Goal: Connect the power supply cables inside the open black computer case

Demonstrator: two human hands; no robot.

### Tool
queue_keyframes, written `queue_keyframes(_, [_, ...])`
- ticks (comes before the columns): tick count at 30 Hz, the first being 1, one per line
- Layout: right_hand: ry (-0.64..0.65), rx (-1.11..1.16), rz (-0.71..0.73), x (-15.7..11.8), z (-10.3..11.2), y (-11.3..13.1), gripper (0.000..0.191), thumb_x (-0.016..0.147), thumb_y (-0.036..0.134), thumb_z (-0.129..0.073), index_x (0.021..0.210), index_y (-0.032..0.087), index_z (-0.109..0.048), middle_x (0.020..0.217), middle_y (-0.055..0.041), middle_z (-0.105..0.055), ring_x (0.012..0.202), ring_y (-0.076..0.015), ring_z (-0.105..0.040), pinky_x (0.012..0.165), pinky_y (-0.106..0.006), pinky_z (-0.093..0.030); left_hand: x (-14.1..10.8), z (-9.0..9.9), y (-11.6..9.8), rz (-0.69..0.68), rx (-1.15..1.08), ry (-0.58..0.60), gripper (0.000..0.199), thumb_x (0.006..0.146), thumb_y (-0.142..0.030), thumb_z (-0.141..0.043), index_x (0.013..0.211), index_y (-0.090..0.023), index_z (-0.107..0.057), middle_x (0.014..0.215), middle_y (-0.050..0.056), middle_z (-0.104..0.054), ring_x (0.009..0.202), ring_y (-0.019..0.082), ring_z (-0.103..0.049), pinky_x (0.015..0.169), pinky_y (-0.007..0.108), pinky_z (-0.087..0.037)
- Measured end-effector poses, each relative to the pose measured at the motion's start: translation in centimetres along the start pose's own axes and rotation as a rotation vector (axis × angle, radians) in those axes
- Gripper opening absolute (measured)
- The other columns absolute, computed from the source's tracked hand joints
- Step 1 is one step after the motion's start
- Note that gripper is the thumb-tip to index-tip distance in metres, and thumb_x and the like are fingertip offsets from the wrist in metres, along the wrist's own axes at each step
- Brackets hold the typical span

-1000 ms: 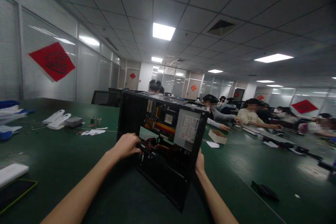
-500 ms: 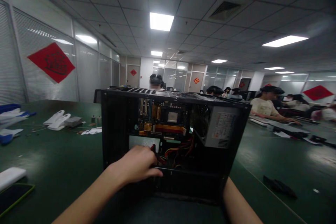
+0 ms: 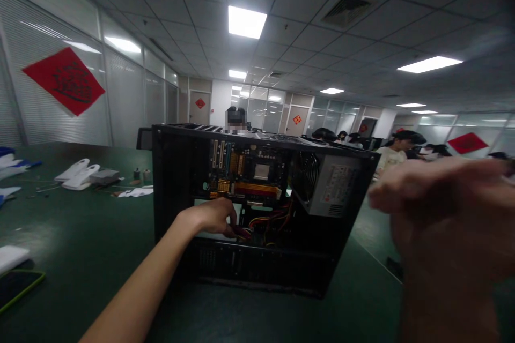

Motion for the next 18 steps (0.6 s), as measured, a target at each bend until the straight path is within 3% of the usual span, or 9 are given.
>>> queue_keyframes(2, [0.516,-0.158,-0.139,-2.8,-6.8,-1.0,0.036,0.096,0.035,-0.047,0.065,0.02,-0.058,0.062,0.0,-0.057,0.058,-0.0138,-0.053,0.053,-0.028,-0.038,-1.1,1.7,-1.3,-0.102,-0.051,-0.101,0.026,0.077,-0.038,-0.067,0.094,-0.018,-0.075,0.099,0.007,-0.071,0.089,0.022,-0.065,0.074,0.027,-0.049])
queue_keyframes(3, [0.693,-0.232,-0.22,-4.6,-9.3,-2.4,0.036,0.097,0.039,-0.047,0.07,0.019,-0.06,0.066,-0.0007,-0.06,0.061,-0.0139,-0.054,0.056,-0.027,-0.039,-1.9,2.8,-2.1,-0.159,-0.083,-0.162,0.028,0.082,-0.039,-0.062,0.097,-0.018,-0.073,0.103,0.008,-0.07,0.092,0.022,-0.064,0.078,0.028,-0.049])
queue_keyframes(4, [0.818,-0.258,-0.276,-6.3,-11.4,-3.7,0.032,0.097,0.039,-0.047,0.079,0.019,-0.062,0.072,-0.0014,-0.063,0.067,-0.0145,-0.057,0.06,-0.027,-0.041,-2.8,4.0,-3.0,-0.219,-0.107,-0.235,0.029,0.087,-0.039,-0.057,0.102,-0.018,-0.071,0.107,0.008,-0.069,0.095,0.021,-0.063,0.082,0.028,-0.048])
queue_keyframes(6, [0.942,-0.278,-0.279,-8.4,-14.2,-5.9,0.025,0.097,0.039,-0.051,0.099,0.018,-0.064,0.09,-0.0049,-0.067,0.081,-0.0171,-0.06,0.071,-0.027,-0.042,-4.7,6.5,-4.6,-0.307,-0.076,-0.394,0.026,0.091,-0.035,-0.052,0.104,-0.019,-0.068,0.111,0.008,-0.068,0.102,0.021,-0.061,0.089,0.03,-0.045])
queue_keyframes(8, [1.047,-0.263,-0.281,-10.1,-15.9,-7.6,0.03,0.095,0.044,-0.053,0.104,0.017,-0.062,0.095,-0.0065,-0.067,0.083,-0.0178,-0.059,0.071,-0.026,-0.041,-6.0,8.0,-5.5,-0.309,0.021,-0.491,0.019,0.089,-0.032,-0.056,0.095,-0.018,-0.068,0.102,0.008,-0.069,0.099,0.022,-0.061,0.087,0.031,-0.045])
queue_keyframes(12, [1.182,-0.202,-0.377,-11.1,-15.3,-8.7,0.044,0.093,0.055,-0.052,0.078,0.015,-0.063,0.067,0.0013,-0.057,0.06,-0.0105,-0.048,0.053,-0.022,-0.031,-6.9,8.9,-5.7,-0.249,0.046,-0.495,0.023,0.085,-0.04,-0.062,0.089,-0.017,-0.065,0.089,0.006,-0.067,0.082,0.019,-0.062,0.07,0.027,-0.045])
queue_keyframes(16, [1.185,-0.241,-0.471,-9.8,-12.7,-8.2,0.05,0.087,0.059,-0.058,0.065,0.014,-0.058,0.056,0.005,-0.043,0.053,-0.0074,-0.035,0.046,-0.022,-0.022,-9.4,9.9,-7.5,-0.291,-0.002,-0.536,0.03,0.085,-0.043,-0.063,0.105,-0.021,-0.063,0.102,0.005,-0.066,0.091,0.019,-0.061,0.076,0.026,-0.048])
queue_keyframes(18, [1.184,-0.261,-0.48,-9.2,-11.9,-7.9,0.051,0.087,0.059,-0.059,0.062,0.014,-0.055,0.056,0.0054,-0.04,0.052,-0.0069,-0.033,0.046,-0.022,-0.021,-11.7,9.4,-8.6,-0.311,0.009,-0.579,0.024,0.088,-0.039,-0.059,0.104,-0.022,-0.064,0.102,0.004,-0.066,0.091,0.018,-0.062,0.077,0.026,-0.049])
Point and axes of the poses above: each hand's wrist, its own x-axis towards the middle knuckle, its own z-axis out of the back of the hand, y = z × x, the point moved 9 cm from there along x, towards the middle knuckle
